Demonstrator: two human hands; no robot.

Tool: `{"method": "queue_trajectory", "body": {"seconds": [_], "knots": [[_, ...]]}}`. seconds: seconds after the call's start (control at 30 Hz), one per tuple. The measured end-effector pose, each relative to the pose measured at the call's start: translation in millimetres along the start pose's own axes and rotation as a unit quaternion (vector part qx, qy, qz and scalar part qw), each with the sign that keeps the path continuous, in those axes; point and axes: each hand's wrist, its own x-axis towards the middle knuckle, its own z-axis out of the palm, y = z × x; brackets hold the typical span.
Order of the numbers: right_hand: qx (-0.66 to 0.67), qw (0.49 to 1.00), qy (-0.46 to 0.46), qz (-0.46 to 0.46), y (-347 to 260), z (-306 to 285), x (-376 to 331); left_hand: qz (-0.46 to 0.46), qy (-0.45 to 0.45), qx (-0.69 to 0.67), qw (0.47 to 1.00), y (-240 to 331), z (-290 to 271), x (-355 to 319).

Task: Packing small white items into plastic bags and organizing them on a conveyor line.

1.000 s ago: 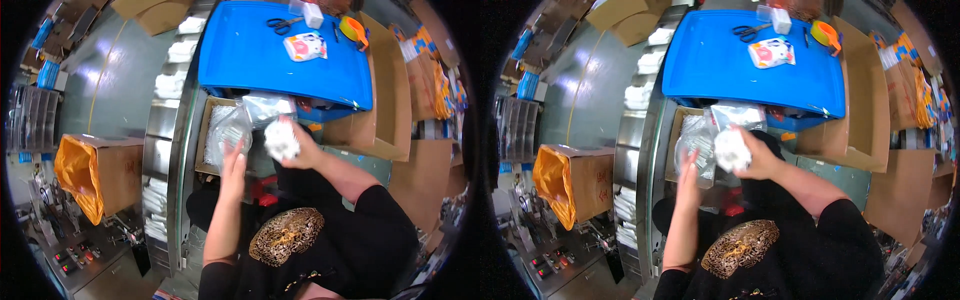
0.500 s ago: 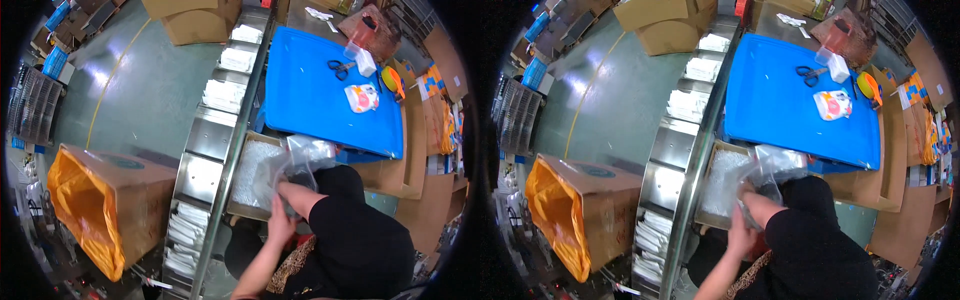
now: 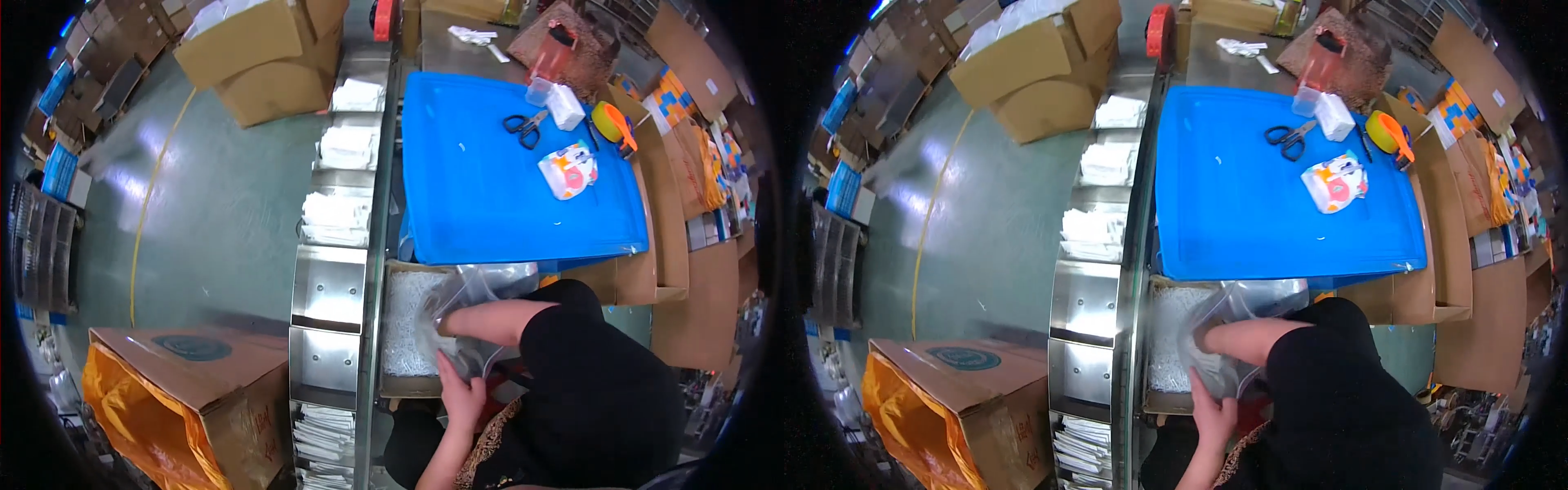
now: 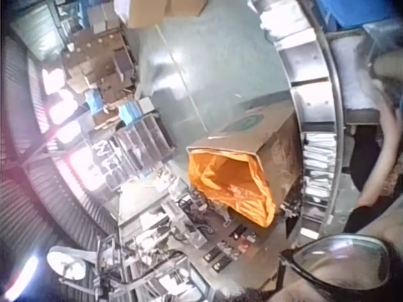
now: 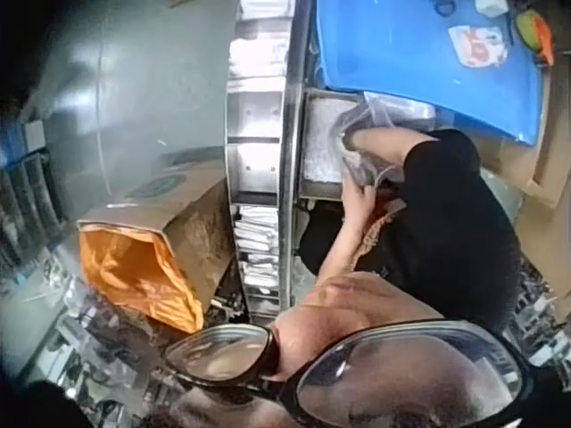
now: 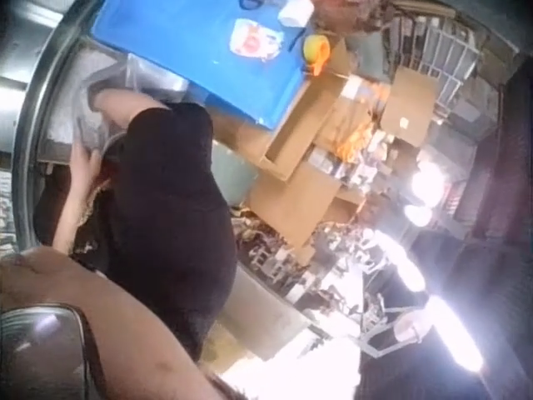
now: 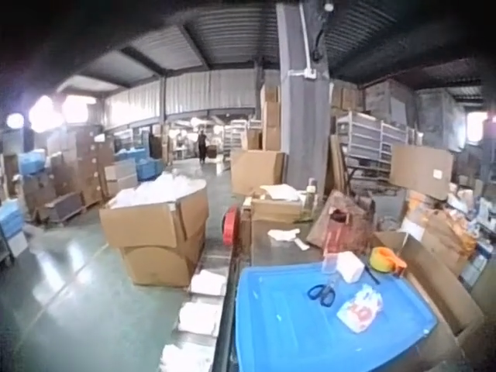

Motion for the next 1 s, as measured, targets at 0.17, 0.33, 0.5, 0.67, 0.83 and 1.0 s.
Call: {"method": "queue_trajectory", "body": {"seconds": [0.17,0.33,0.5,0.67,0.83,1.0], "knots": [[-0.049,0.901,-0.243,-0.355,-16,-188,-207,-0.05,0.024,-0.049,0.997,-2,4,4],[0.251,0.884,0.327,-0.222,100,-367,-200,-0.015,-0.01,-0.005,1.0,-4,-1,5],[0.199,0.793,0.574,-0.047,197,-453,-114,-0.069,-0.055,-0.054,0.995,-15,2,17],[0.131,0.822,0.553,0.032,219,-479,-46,-0.068,-0.119,-0.011,0.991,-68,22,17],[0.134,0.874,0.457,0.095,237,-512,-9,-0.149,-0.157,-0.037,0.976,-80,28,27],[0.195,0.894,0.395,0.079,253,-515,28,-0.06,-0.101,0.04,0.992,-94,45,24]]}}
